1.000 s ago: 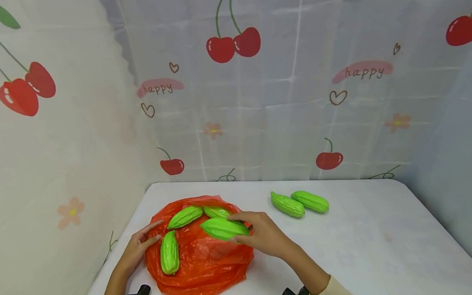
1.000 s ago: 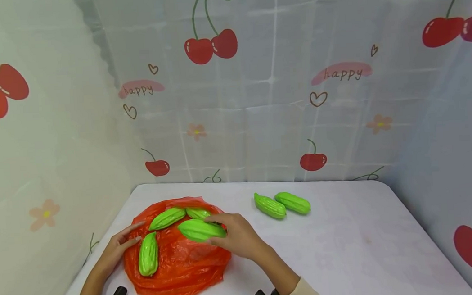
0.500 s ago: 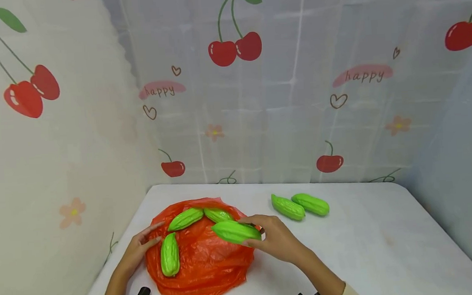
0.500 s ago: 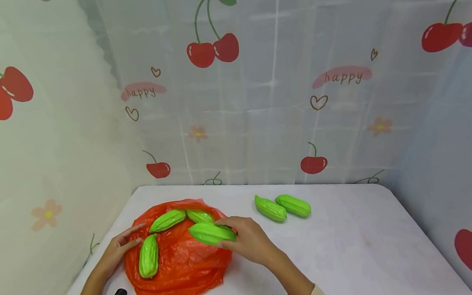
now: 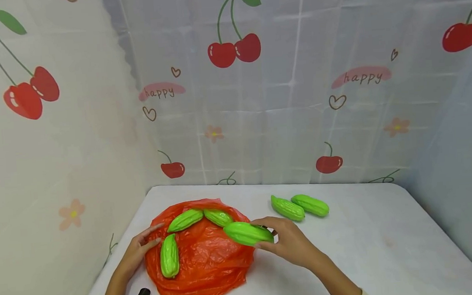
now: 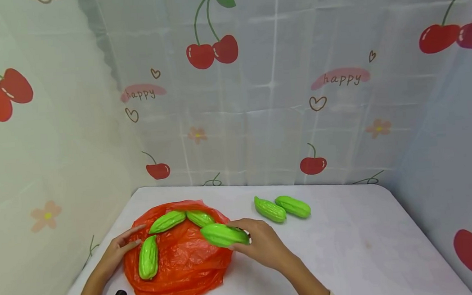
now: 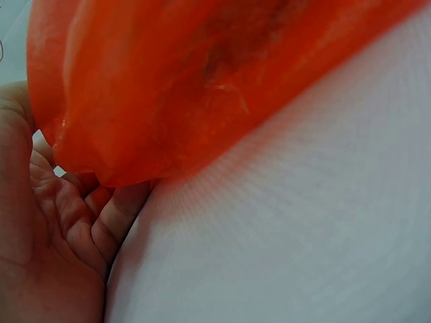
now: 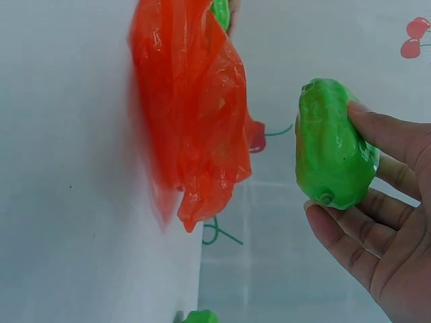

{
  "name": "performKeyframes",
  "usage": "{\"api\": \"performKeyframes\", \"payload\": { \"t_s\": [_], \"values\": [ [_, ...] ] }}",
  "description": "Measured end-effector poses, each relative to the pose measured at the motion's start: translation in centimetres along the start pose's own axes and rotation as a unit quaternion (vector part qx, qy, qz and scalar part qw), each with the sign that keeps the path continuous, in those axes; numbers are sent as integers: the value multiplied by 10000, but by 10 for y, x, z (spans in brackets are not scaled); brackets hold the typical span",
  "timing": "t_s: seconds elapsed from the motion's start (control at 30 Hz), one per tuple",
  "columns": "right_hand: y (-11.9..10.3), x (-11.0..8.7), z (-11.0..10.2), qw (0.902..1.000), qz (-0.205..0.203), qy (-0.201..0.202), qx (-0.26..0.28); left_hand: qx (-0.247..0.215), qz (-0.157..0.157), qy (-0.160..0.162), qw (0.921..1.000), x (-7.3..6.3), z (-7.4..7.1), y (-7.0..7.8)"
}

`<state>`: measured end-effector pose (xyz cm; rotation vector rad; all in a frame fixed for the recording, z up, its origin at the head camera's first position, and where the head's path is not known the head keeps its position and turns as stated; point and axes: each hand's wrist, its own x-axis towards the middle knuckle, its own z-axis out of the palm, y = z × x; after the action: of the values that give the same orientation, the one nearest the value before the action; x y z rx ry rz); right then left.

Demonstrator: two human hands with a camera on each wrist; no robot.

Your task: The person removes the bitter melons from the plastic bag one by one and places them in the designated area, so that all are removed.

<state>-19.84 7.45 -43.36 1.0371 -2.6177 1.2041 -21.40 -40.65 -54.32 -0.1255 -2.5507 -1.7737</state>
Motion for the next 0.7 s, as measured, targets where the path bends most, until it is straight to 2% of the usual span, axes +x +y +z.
{"api": "performKeyframes", "payload": {
  "t_s": [0.27, 0.7],
  "values": [
    [9, -6, -10, 9997, 231, 121, -38, 48, 167, 27, 9998, -1, 1, 3],
    [25, -8, -16, 9991, 263, 293, -182, -51, 124, -12, 9999, -3, 2, 4]
  ]
}}
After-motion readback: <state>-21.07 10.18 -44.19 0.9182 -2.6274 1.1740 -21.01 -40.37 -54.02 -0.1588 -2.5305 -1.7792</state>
